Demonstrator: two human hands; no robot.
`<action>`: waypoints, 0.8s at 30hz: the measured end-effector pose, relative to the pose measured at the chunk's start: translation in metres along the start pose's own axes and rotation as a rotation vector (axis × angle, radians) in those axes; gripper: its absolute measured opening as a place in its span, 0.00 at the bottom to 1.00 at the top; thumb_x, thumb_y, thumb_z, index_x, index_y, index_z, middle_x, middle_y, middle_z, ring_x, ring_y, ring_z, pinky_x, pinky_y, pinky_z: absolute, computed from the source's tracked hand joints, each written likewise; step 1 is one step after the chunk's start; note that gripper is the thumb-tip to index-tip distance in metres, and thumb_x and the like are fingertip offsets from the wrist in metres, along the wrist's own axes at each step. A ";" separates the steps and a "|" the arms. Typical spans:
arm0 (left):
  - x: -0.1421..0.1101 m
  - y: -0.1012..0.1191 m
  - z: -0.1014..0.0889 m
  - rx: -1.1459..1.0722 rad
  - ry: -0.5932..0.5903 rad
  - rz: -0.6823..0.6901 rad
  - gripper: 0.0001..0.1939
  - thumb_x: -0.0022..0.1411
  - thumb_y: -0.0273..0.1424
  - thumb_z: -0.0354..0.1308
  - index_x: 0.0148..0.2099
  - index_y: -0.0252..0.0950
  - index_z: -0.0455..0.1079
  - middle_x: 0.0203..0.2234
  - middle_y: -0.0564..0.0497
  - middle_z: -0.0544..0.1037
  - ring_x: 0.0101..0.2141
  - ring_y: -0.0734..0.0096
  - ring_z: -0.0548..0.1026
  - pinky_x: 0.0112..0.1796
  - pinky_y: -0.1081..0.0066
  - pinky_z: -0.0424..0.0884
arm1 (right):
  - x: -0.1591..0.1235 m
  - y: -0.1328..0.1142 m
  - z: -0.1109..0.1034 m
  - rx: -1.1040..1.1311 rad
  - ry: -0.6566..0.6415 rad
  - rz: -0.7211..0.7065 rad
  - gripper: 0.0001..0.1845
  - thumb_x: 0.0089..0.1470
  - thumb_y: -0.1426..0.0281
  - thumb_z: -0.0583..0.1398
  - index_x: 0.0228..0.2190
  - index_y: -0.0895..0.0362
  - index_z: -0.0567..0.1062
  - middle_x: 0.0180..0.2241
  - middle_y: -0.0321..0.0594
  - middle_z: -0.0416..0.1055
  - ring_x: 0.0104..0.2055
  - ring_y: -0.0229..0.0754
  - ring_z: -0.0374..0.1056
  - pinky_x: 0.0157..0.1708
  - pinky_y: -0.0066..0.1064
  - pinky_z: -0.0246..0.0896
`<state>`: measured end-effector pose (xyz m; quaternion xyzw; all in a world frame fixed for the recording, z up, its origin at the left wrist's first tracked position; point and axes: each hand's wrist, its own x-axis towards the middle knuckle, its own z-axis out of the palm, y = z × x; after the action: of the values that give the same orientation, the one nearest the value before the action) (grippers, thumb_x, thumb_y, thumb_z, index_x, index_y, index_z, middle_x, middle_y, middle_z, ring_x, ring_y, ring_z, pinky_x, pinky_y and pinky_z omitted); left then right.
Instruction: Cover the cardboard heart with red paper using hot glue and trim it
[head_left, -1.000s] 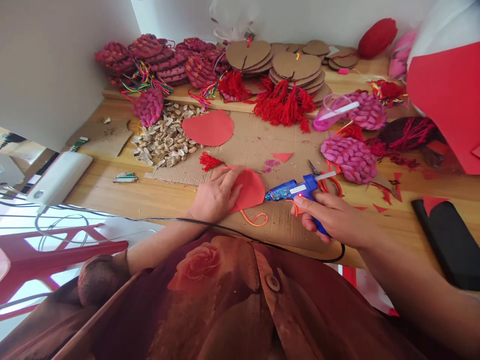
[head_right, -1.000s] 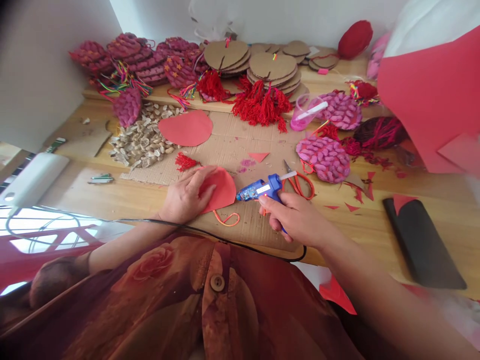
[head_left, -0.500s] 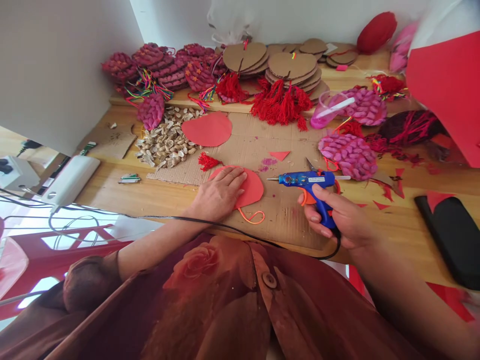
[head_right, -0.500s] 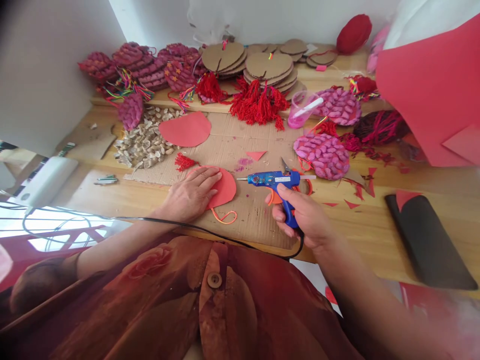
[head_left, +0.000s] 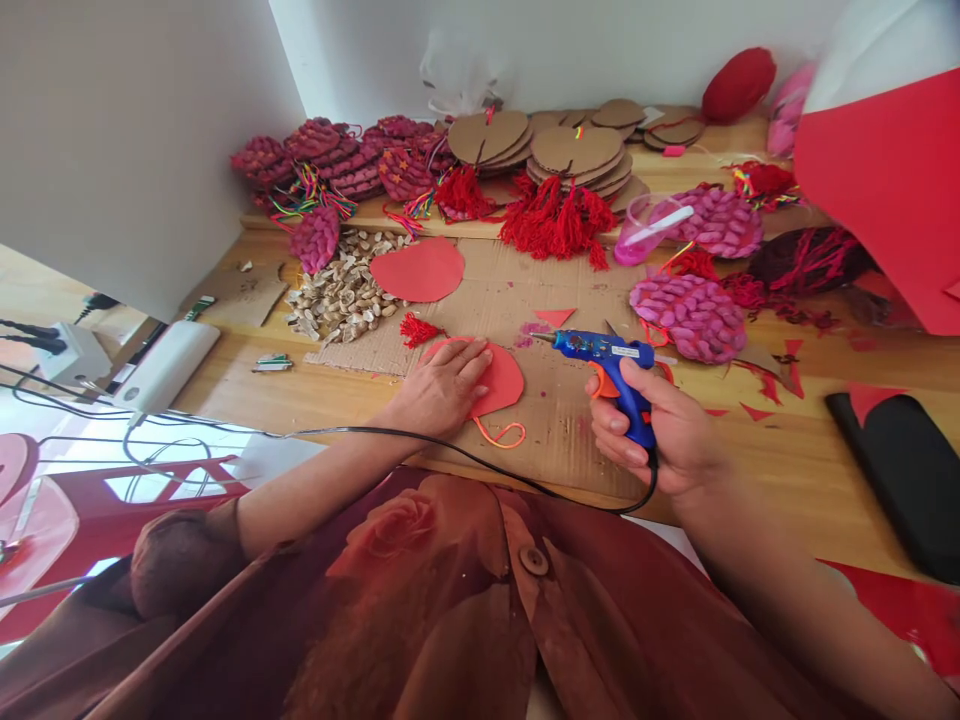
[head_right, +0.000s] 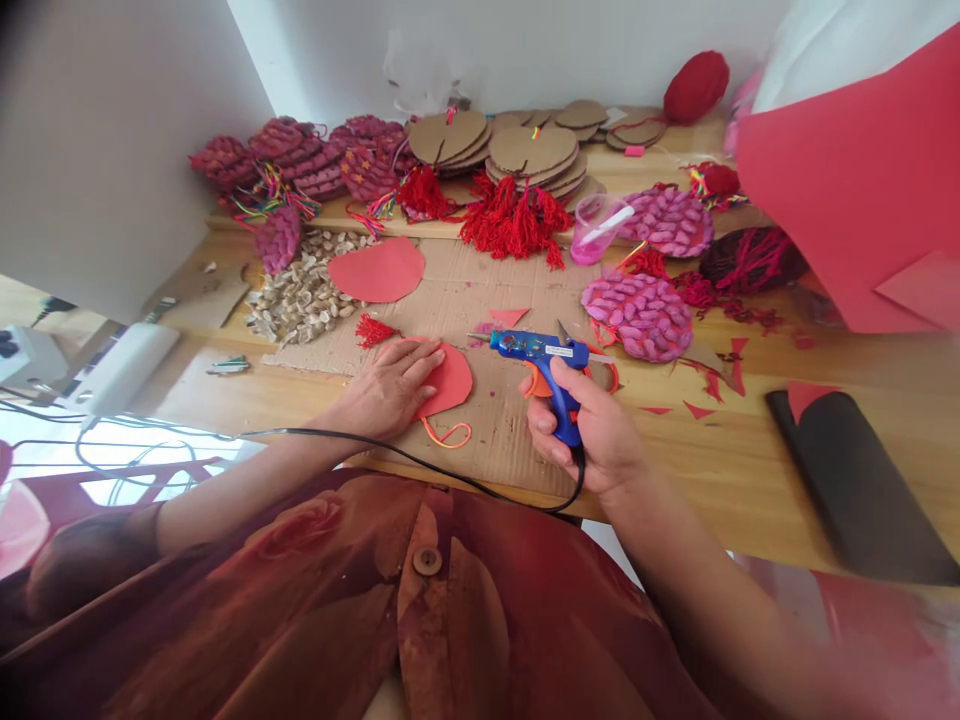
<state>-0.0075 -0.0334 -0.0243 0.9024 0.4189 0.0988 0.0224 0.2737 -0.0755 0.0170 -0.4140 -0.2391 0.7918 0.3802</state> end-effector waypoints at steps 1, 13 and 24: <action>-0.001 0.000 0.000 0.005 -0.024 0.025 0.26 0.73 0.35 0.49 0.67 0.26 0.62 0.65 0.32 0.67 0.66 0.50 0.62 0.64 0.48 0.61 | 0.001 0.001 0.001 0.026 -0.007 -0.007 0.18 0.63 0.54 0.55 0.31 0.55 0.71 0.17 0.28 0.61 0.10 0.29 0.51 0.10 0.22 0.43; -0.013 0.009 -0.007 -0.021 -0.200 0.008 0.27 0.72 0.44 0.51 0.71 0.59 0.55 0.75 0.43 0.39 0.71 0.32 0.42 0.62 0.28 0.44 | 0.011 0.008 0.005 0.067 -0.011 -0.012 0.18 0.59 0.53 0.59 0.31 0.55 0.69 0.17 0.27 0.62 0.11 0.29 0.51 0.12 0.23 0.42; -0.014 -0.006 -0.019 -0.214 -0.242 0.131 0.19 0.69 0.39 0.59 0.59 0.64 0.71 0.74 0.52 0.46 0.71 0.31 0.40 0.57 0.19 0.38 | 0.015 0.013 0.003 0.071 0.004 -0.030 0.18 0.59 0.52 0.59 0.34 0.55 0.72 0.19 0.28 0.63 0.13 0.31 0.53 0.12 0.23 0.43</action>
<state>-0.0241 -0.0409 -0.0083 0.9256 0.3404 0.0347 0.1619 0.2604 -0.0715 0.0033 -0.3983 -0.2162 0.7932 0.4068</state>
